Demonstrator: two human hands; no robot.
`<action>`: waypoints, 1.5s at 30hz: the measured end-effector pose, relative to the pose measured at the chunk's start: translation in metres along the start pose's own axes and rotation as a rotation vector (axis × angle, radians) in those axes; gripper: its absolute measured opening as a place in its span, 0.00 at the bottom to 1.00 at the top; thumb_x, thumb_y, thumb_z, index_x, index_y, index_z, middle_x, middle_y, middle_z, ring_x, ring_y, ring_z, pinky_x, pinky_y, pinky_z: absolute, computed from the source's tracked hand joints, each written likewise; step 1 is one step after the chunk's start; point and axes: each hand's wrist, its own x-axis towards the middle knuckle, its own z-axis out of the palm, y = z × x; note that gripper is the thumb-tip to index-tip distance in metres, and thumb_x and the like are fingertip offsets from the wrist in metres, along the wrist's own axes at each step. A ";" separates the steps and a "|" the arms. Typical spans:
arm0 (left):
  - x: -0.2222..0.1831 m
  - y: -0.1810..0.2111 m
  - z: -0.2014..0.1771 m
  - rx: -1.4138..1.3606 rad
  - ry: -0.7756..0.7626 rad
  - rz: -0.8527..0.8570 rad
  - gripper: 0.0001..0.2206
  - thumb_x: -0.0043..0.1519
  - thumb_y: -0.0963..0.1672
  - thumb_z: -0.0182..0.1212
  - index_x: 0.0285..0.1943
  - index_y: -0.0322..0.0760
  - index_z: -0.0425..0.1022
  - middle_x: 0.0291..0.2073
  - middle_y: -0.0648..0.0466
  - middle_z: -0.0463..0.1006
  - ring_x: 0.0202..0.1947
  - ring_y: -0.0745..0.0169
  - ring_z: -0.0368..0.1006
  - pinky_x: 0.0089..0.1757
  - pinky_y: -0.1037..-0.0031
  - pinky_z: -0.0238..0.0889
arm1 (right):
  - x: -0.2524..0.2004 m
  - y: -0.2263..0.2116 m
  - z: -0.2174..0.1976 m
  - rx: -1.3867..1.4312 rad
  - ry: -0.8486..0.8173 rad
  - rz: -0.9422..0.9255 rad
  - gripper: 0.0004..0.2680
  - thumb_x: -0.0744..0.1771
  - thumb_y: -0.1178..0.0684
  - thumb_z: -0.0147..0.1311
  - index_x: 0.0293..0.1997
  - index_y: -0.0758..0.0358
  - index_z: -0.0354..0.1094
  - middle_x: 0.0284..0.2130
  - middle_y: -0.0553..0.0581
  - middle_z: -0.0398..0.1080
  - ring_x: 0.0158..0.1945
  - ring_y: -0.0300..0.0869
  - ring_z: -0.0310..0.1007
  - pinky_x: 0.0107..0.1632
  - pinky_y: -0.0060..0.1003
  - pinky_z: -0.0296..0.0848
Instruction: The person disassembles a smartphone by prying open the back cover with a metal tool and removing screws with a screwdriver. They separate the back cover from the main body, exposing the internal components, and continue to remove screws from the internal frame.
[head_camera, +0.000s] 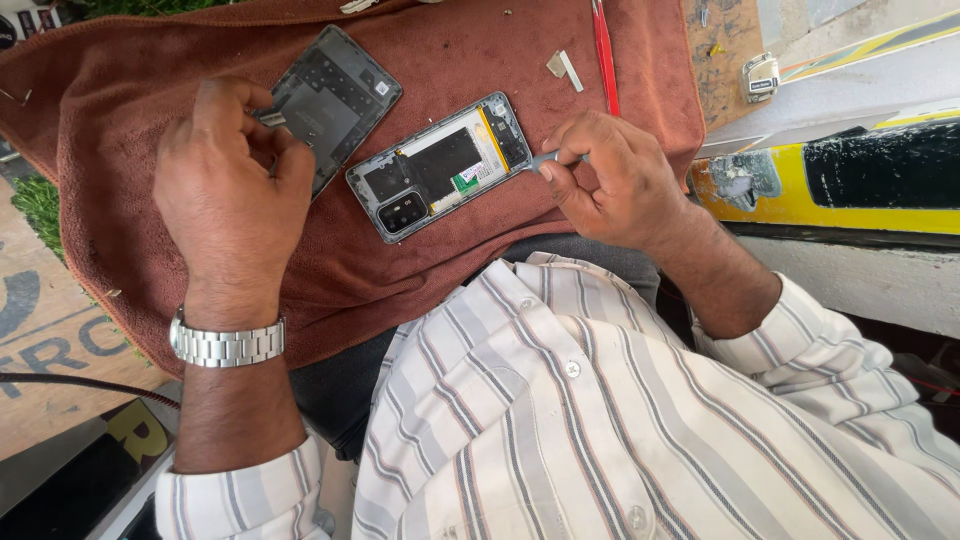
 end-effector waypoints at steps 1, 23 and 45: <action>0.001 0.000 0.001 -0.003 -0.021 -0.022 0.11 0.60 0.37 0.67 0.50 0.34 0.73 0.32 0.55 0.78 0.37 0.55 0.75 0.38 0.62 0.69 | 0.002 0.000 -0.001 0.007 -0.007 -0.007 0.10 0.68 0.67 0.59 0.44 0.67 0.57 0.35 0.60 0.68 0.42 0.47 0.77 0.42 0.39 0.75; 0.005 0.041 0.020 -0.007 -0.079 0.111 0.08 0.67 0.44 0.70 0.47 0.40 0.75 0.37 0.54 0.79 0.38 0.55 0.74 0.41 0.61 0.65 | 0.008 -0.017 -0.013 -0.153 -0.136 0.023 0.08 0.70 0.55 0.58 0.45 0.69 0.62 0.34 0.60 0.70 0.33 0.50 0.73 0.38 0.44 0.72; -0.003 0.132 0.070 -0.075 -0.124 0.250 0.13 0.57 0.46 0.68 0.49 0.39 0.79 0.45 0.54 0.72 0.52 0.54 0.67 0.50 0.61 0.64 | 0.012 -0.013 -0.013 -0.147 -0.046 -0.056 0.13 0.58 0.68 0.50 0.44 0.64 0.61 0.49 0.59 0.71 0.51 0.53 0.67 0.55 0.48 0.69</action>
